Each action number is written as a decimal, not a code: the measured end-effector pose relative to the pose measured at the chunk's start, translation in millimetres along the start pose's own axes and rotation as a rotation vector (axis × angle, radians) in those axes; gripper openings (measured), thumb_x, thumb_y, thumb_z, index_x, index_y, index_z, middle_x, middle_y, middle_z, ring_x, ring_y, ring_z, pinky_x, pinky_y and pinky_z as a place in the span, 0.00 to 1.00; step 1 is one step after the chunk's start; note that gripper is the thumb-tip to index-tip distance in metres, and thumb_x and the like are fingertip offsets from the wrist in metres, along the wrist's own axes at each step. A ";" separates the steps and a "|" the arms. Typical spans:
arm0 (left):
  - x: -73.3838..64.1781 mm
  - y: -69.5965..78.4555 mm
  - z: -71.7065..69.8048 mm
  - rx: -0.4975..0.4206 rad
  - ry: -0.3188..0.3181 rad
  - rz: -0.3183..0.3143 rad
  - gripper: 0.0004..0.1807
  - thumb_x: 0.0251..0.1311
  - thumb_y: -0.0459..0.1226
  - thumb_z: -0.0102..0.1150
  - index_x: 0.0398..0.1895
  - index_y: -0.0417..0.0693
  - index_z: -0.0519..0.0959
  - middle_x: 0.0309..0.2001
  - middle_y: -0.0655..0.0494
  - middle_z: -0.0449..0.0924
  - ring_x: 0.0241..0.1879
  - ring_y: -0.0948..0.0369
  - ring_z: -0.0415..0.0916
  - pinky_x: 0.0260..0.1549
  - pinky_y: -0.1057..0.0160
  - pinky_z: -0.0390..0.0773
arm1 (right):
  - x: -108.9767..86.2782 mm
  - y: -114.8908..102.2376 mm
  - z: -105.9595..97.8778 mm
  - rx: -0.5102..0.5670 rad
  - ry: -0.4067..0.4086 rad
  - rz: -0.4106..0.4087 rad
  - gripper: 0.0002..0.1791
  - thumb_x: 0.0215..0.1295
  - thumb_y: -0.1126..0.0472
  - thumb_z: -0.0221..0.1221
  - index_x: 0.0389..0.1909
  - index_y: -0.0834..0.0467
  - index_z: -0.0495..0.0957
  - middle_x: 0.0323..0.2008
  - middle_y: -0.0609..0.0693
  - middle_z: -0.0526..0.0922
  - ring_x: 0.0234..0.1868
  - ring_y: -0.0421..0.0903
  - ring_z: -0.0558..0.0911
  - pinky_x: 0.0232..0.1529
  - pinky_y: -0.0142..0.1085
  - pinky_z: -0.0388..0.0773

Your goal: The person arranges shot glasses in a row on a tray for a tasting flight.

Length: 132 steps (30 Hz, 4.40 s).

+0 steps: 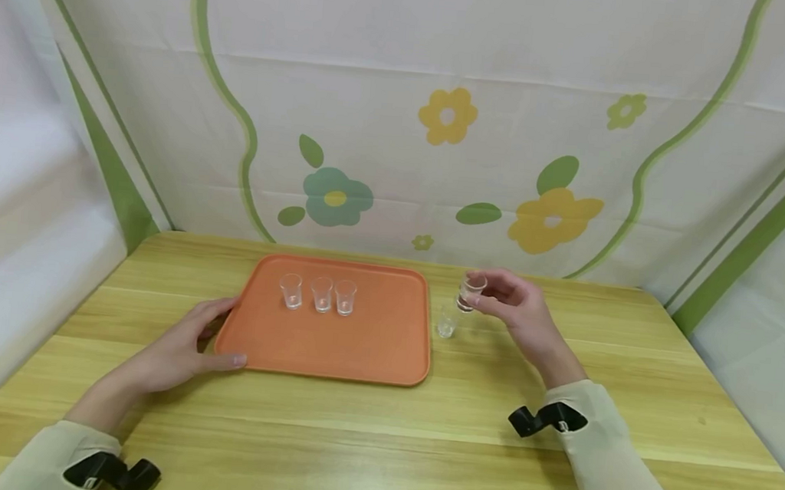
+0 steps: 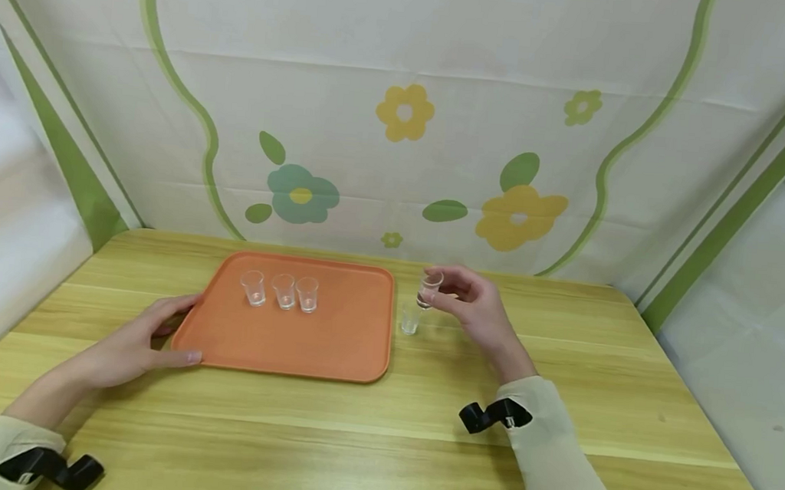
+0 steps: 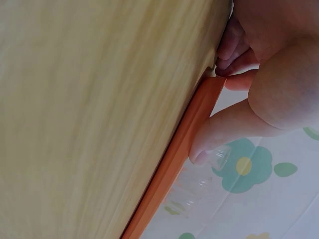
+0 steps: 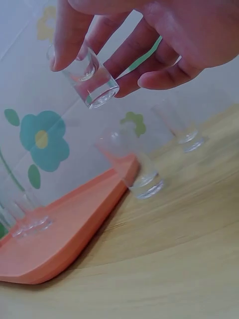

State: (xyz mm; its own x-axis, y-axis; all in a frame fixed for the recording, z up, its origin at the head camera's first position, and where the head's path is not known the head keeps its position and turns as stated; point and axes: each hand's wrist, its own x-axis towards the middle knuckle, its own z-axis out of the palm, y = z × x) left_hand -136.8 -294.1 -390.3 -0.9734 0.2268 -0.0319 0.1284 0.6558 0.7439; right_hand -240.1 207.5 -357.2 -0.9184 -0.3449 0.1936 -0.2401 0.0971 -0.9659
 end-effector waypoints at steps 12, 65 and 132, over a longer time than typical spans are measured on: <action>-0.5 -1.5 1.5 0.013 0.012 0.000 0.55 0.64 0.46 0.75 0.85 0.39 0.51 0.80 0.30 0.52 0.74 0.30 0.62 0.66 0.31 0.68 | 1.4 -17.4 40.1 0.022 -0.061 -0.046 0.23 0.69 0.65 0.70 0.63 0.64 0.80 0.50 0.46 0.87 0.47 0.45 0.90 0.52 0.39 0.88; 0.1 1.8 0.7 0.021 0.002 0.007 0.54 0.65 0.46 0.74 0.85 0.39 0.51 0.80 0.31 0.53 0.74 0.32 0.62 0.60 0.69 0.70 | 30.1 10.9 134.9 -0.188 -0.021 0.129 0.19 0.68 0.64 0.71 0.58 0.59 0.83 0.52 0.53 0.90 0.52 0.48 0.88 0.61 0.45 0.83; 6.3 -1.0 5.1 0.024 0.010 0.010 0.55 0.65 0.48 0.74 0.86 0.41 0.51 0.81 0.33 0.52 0.75 0.33 0.61 0.67 0.38 0.69 | 25.7 -11.3 47.8 -0.217 -0.053 0.011 0.22 0.69 0.59 0.71 0.61 0.60 0.81 0.59 0.64 0.86 0.59 0.53 0.86 0.54 0.32 0.83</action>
State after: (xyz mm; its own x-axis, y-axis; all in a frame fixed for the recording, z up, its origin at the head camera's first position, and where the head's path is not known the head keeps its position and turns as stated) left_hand -142.0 -289.5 -394.7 -0.9739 0.2265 -0.0176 0.1428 0.6706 0.7280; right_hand -245.9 152.9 -349.5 -0.9049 -0.3908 0.1688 -0.2978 0.2979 -0.9070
